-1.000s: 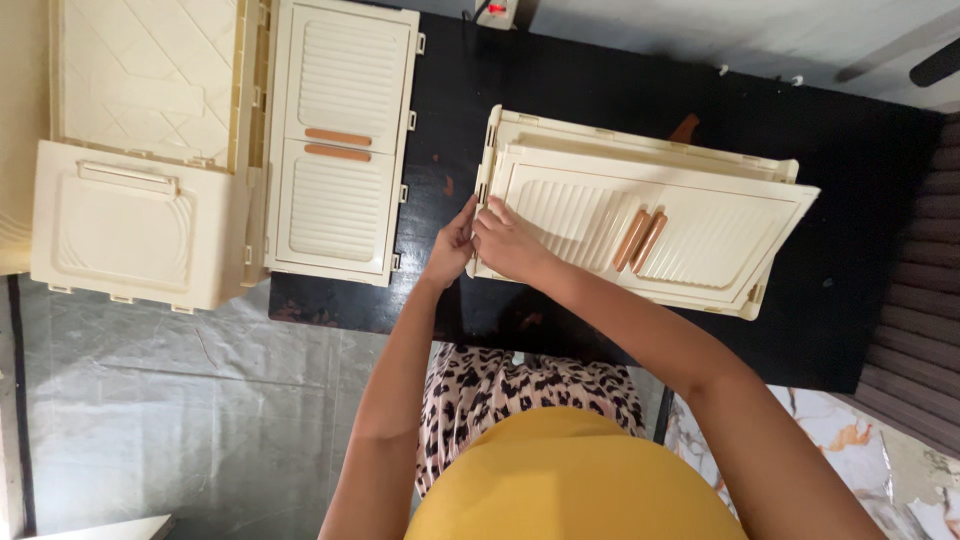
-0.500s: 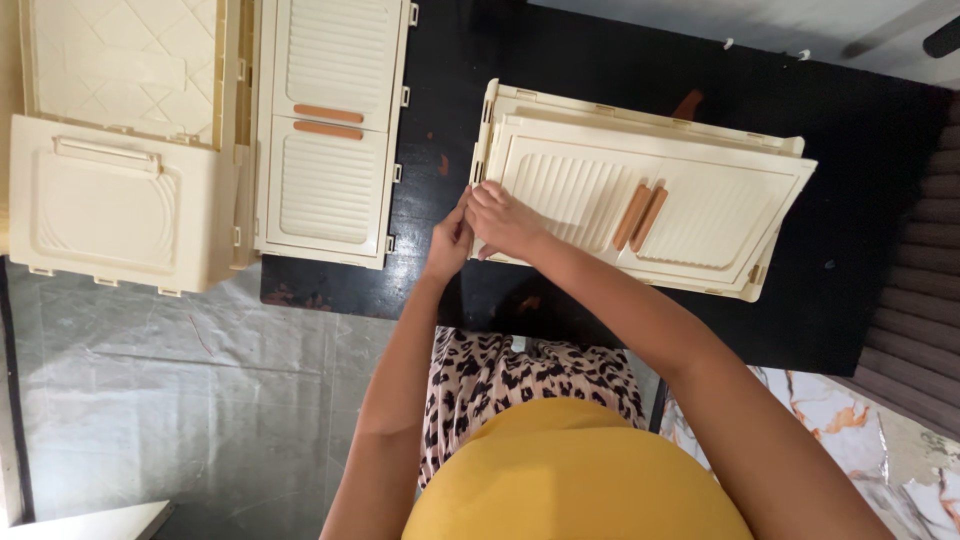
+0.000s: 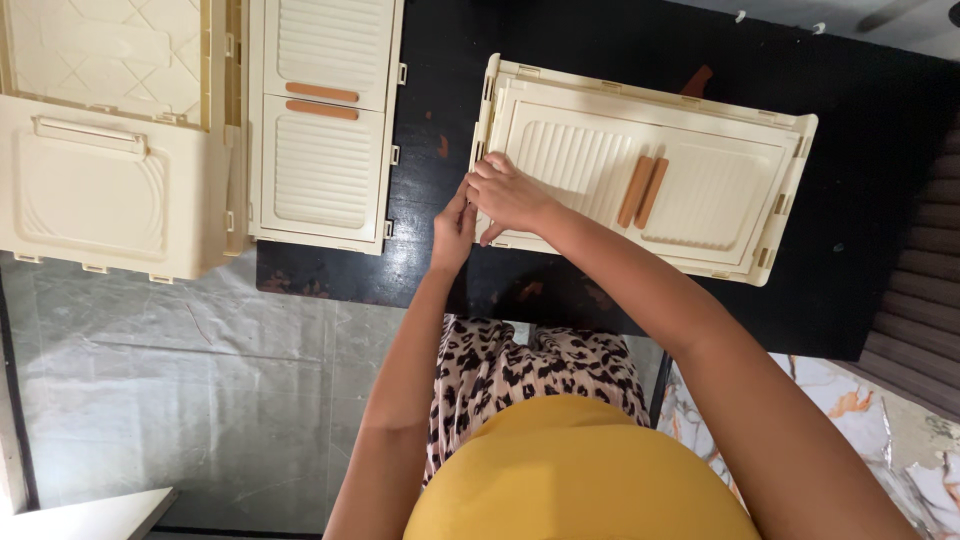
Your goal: The person takes apart a small plastic storage cabinet on a black table, separating the side panels, louvered doors, drawer and base and laying the parts out. They then fit the panels back together, reattach the door assembly and press black feet onto the bottom of the rebuilt unit.
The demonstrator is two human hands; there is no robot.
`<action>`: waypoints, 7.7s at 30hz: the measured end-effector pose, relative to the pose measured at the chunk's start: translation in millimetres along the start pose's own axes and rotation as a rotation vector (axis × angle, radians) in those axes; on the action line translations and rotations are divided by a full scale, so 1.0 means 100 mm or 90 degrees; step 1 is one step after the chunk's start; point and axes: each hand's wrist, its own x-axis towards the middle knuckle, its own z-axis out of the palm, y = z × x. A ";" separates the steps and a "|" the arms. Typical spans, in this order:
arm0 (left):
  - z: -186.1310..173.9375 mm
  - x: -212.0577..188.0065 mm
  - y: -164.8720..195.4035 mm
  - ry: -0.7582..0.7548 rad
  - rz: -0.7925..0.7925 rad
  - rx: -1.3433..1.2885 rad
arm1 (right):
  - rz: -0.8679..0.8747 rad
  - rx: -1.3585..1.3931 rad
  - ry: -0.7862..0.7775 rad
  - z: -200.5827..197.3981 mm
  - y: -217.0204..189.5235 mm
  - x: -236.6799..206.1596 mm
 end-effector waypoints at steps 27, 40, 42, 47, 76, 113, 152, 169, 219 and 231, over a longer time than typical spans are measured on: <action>0.12 -0.21 -0.02 0.024 -0.008 0.271 | 0.158 0.012 0.046 0.06 -0.16 0.13; 0.09 -0.20 -0.17 -0.022 0.035 0.333 | 0.307 0.291 0.508 0.99 -0.55 -1.64; 0.09 -0.18 -0.21 -0.027 0.037 0.332 | 0.549 0.313 0.438 1.24 -0.59 -2.10; 0.06 -0.20 -0.26 -0.045 0.051 0.338 | 0.747 0.157 0.414 1.62 -0.69 -2.82; 0.26 -0.49 0.45 0.046 -0.235 -0.018 | 0.681 0.081 0.297 1.67 -0.52 -3.22; 0.61 -0.78 1.50 -0.110 -0.085 -0.134 | 0.477 1.710 1.047 1.23 0.06 -3.35; -0.70 -1.69 0.27 0.244 -0.152 -0.552 | 0.259 1.268 0.660 0.43 0.38 -2.57; -2.57 -1.07 -0.20 0.332 -0.328 -0.363 | 0.389 1.122 0.653 -0.39 -0.05 0.38; -2.53 0.10 -0.42 0.532 -0.378 -0.386 | 0.675 0.882 0.269 -0.16 0.75 2.52; -2.49 -0.06 -0.42 0.509 -0.443 -0.377 | 0.629 0.939 0.245 -0.23 0.68 2.31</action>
